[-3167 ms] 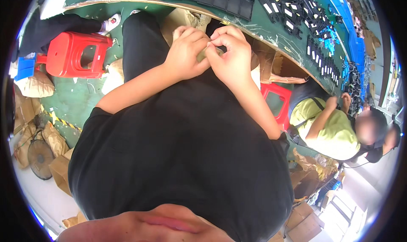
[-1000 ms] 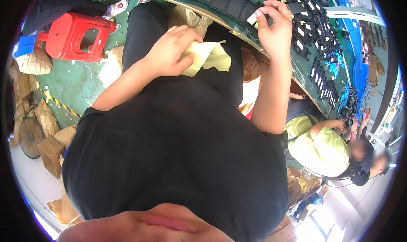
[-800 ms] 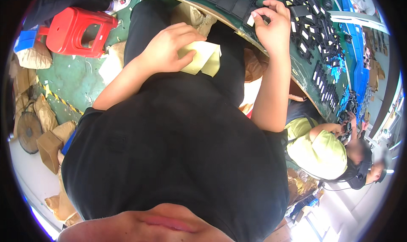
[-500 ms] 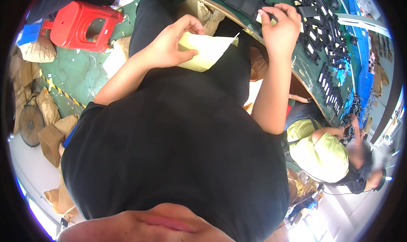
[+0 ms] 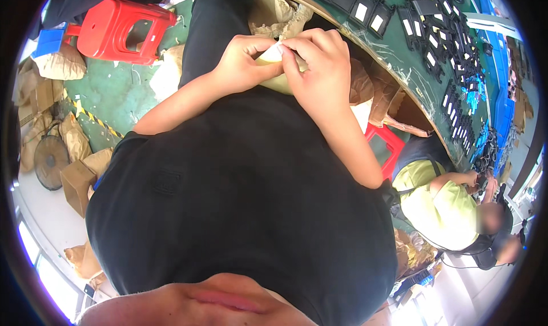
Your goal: The recorder is seen assembling small electronic components at a workbench.
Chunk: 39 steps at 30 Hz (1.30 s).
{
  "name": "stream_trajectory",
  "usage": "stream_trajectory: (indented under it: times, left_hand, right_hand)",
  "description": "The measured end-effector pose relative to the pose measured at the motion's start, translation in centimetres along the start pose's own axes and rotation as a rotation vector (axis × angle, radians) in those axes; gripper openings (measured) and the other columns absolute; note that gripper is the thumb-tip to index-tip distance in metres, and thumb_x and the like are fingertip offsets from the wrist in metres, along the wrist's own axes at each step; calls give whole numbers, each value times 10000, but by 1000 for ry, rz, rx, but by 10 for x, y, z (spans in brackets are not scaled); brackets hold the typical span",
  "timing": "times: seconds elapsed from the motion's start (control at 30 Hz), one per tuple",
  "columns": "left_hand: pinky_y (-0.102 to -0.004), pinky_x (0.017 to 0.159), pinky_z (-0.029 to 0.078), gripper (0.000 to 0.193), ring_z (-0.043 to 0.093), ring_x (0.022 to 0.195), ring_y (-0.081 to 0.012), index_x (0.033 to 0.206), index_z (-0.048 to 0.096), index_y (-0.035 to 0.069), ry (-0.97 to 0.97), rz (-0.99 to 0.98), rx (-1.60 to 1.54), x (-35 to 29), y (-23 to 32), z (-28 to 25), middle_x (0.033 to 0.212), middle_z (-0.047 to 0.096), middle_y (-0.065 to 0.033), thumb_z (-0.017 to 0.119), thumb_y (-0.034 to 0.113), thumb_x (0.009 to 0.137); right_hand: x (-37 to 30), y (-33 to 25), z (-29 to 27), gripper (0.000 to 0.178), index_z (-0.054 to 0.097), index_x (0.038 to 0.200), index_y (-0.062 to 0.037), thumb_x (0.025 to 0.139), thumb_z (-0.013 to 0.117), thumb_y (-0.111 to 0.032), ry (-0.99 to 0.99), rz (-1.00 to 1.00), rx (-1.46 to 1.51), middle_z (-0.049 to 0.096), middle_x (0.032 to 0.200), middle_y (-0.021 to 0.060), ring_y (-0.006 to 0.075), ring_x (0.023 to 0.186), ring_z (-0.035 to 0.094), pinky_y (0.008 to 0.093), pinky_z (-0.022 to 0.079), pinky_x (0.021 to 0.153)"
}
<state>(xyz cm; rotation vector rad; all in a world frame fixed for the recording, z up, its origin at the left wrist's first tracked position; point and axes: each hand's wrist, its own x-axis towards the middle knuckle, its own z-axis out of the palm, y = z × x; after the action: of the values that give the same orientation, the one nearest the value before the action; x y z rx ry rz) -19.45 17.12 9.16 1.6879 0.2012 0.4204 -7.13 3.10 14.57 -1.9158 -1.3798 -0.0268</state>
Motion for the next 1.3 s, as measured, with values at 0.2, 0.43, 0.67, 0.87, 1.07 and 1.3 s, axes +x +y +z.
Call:
stream_trajectory:
  times: [0.2, 0.43, 0.67, 0.87, 1.07, 1.3]
  left_hand:
    - [-334, 646, 547, 166, 696, 676, -199, 940, 756, -10, -1, 3, 134, -2, -6, 9, 754, 706, -165, 806, 107, 834]
    - [-374, 728, 583, 285, 763, 792, -251, 1018, 765, -3, -9, -129, 130, -2, -19, 6, 877, 764, -169, 831, 232, 869]
    - [-356, 847, 597, 368, 776, 939, -240, 1215, 709, 42, 64, -84, -43, -4, -16, 6, 1027, 779, -133, 825, 213, 910]
    - [-349, 885, 592, 394, 770, 996, -233, 1244, 690, 70, 23, -70, 37, -4, -19, 1, 1066, 774, -111, 840, 183, 898]
    - [-296, 895, 575, 363, 727, 1002, -132, 1214, 693, 33, -26, -68, -18, -6, -24, -1, 1080, 750, -55, 849, 107, 895]
    - [-309, 875, 576, 344, 723, 987, -131, 1177, 685, 37, -62, 88, 11, -2, -23, 0, 1080, 746, -67, 854, 114, 887]
  right_hand:
    - [-7, -5, 5, 154, 694, 857, -63, 776, 825, -53, 4, 7, 63, 639, 1103, 76, 286, 918, 606, 402, 493, 785]
    - [17, -13, -11, 173, 654, 889, -54, 811, 798, 1, -91, -334, 201, 685, 1149, 87, 308, 1032, 646, 395, 517, 879]
    - [70, 79, -74, 77, 761, 990, -45, 938, 762, -103, 131, -100, -332, 680, 1262, 73, 282, 1200, 595, 384, 476, 1027]
    - [85, 114, -62, 96, 772, 988, -42, 931, 780, -120, 62, -55, -332, 672, 1289, 81, 293, 1219, 599, 401, 476, 1037]
    - [86, 117, -45, 113, 826, 904, -82, 844, 851, -173, 42, -41, -376, 675, 1234, 60, 300, 1129, 596, 430, 472, 1002]
    - [78, 86, -41, 114, 841, 879, -117, 814, 877, -204, 126, -62, -633, 696, 1161, -2, 244, 1052, 620, 400, 482, 947]
